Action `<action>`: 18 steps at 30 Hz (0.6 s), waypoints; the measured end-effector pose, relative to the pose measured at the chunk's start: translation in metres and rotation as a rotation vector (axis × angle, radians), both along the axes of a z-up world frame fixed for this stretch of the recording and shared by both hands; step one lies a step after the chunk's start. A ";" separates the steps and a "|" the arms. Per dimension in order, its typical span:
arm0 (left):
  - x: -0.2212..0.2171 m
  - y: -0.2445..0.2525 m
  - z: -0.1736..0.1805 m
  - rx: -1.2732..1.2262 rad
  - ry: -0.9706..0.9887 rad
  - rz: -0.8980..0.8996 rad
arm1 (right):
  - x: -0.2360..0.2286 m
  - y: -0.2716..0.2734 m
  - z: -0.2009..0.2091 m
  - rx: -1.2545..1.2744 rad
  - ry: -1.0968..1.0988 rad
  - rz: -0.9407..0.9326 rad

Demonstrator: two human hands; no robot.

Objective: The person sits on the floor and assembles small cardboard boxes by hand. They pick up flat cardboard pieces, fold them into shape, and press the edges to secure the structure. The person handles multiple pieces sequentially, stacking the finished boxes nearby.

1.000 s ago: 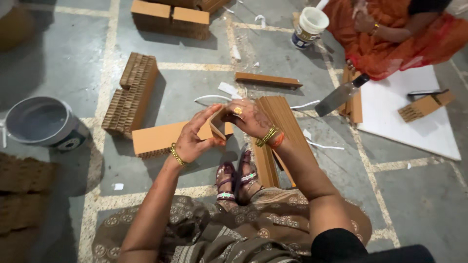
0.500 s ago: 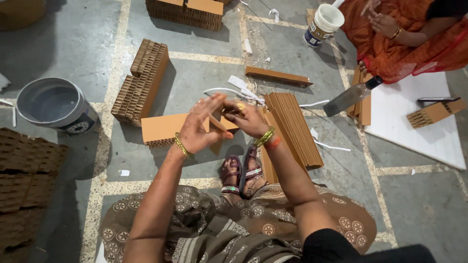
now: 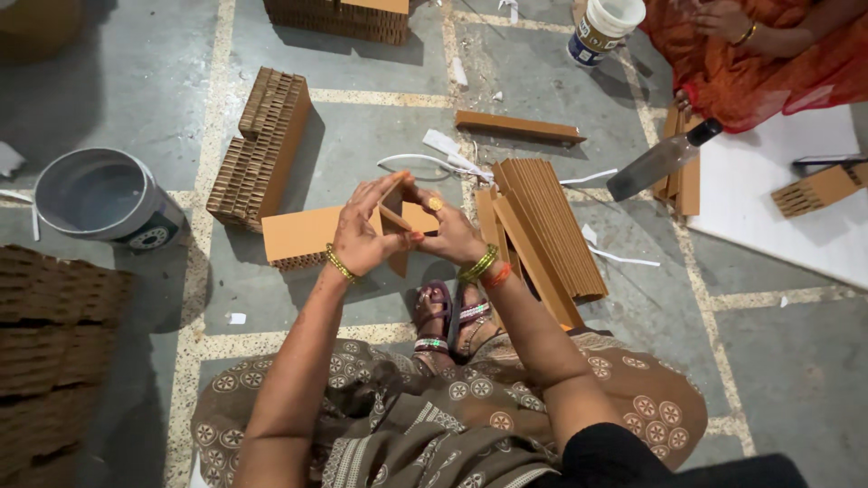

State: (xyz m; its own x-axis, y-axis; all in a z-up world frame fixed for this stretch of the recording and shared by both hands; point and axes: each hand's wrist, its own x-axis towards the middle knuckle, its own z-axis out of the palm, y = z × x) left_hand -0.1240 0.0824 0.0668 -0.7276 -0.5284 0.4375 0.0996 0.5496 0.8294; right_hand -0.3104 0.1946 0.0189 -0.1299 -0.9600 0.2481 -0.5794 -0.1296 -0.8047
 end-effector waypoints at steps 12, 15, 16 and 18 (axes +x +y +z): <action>-0.008 0.009 -0.013 -0.140 0.062 0.135 | 0.018 0.002 0.014 -0.160 0.062 -0.099; -0.013 0.010 -0.023 -0.170 0.283 0.148 | 0.024 0.003 0.014 -0.180 0.026 -0.173; -0.014 0.010 -0.027 -0.147 0.267 0.179 | 0.027 0.003 0.011 -0.181 -0.006 -0.198; -0.015 0.012 -0.036 -0.104 0.234 0.247 | 0.031 0.000 0.000 -0.150 -0.056 -0.261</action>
